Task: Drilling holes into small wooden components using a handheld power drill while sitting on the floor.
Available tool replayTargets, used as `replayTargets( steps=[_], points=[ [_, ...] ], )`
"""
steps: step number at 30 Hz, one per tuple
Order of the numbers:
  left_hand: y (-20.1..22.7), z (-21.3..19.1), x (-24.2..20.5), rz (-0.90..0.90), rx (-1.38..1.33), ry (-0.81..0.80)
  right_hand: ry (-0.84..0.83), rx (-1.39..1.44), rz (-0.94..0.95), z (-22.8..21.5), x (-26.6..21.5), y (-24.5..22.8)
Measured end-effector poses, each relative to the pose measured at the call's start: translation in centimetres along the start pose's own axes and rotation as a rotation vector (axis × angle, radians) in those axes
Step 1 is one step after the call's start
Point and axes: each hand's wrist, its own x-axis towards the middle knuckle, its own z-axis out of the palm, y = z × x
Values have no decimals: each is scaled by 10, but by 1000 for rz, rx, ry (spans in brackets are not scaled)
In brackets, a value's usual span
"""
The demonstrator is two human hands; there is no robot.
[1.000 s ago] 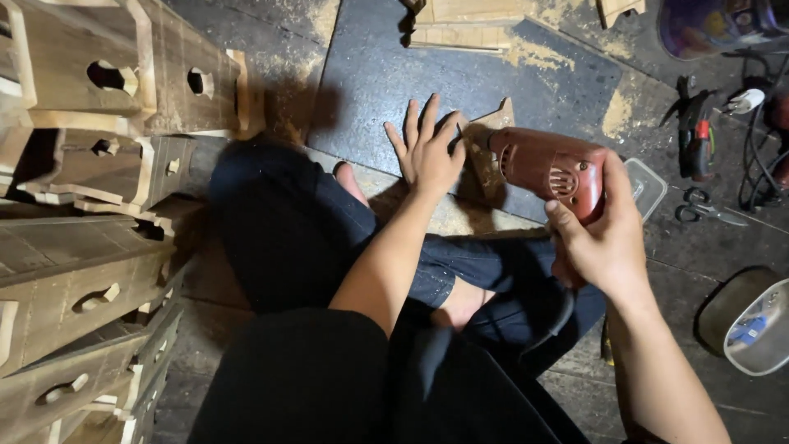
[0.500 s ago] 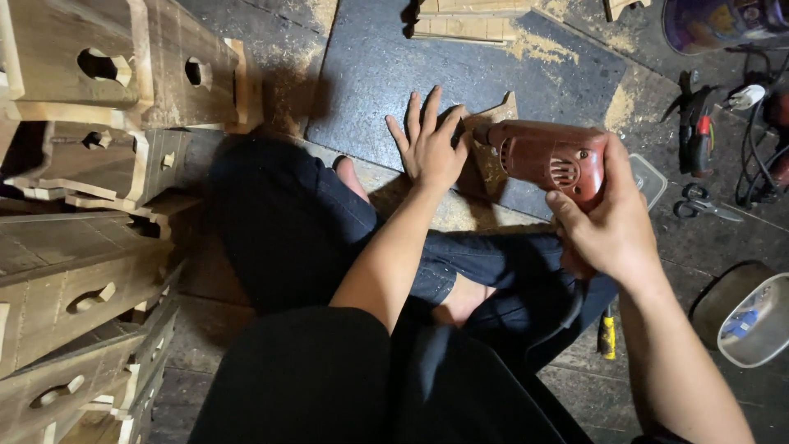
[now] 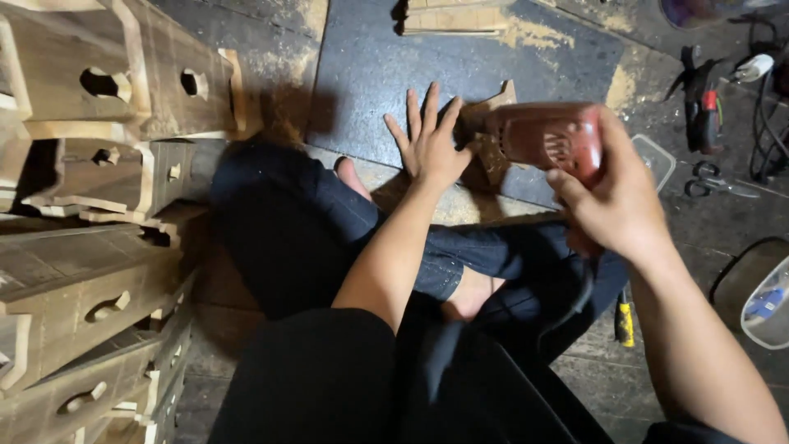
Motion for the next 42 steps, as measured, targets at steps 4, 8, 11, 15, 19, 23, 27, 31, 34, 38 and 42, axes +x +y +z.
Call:
replayTargets(
  steps=[4, 8, 11, 15, 19, 23, 27, 31, 34, 38, 42],
  points=[
    [-2, 13, 2, 11, -28, 45, 40, 251, -59, -14, -24, 4],
    [-2, -3, 1, 111, 33, -27, 159, 153, -74, -17, -41, 27],
    [-2, -5, -3, 138, 32, -85, 151, 221, -5, -8, -50, 37],
    [1, -13, -3, 137, 90, -127, 127, 316, 58, 6, -51, 52],
    [2, -16, -4, 136, 100, -138, 139, 244, -26, 13, -48, 67],
    [4, -17, -5, 128, 78, -136, 151, 201, -92, 12, -46, 62],
    [4, -17, -5, 115, 65, -121, 136, 222, -87, 12, -43, 55],
    [4, -15, -4, 114, 66, -112, 130, 203, -89, 13, -42, 56],
    [5, -15, -3, 104, 65, -109, 109, 239, -96, 12, -41, 50],
    [6, -12, -5, 95, 46, -95, 57, 184, 13, 7, -41, 37],
    [5, -10, -5, 100, 75, -81, -80, -1, 181, -2, -36, -4]
  ],
)
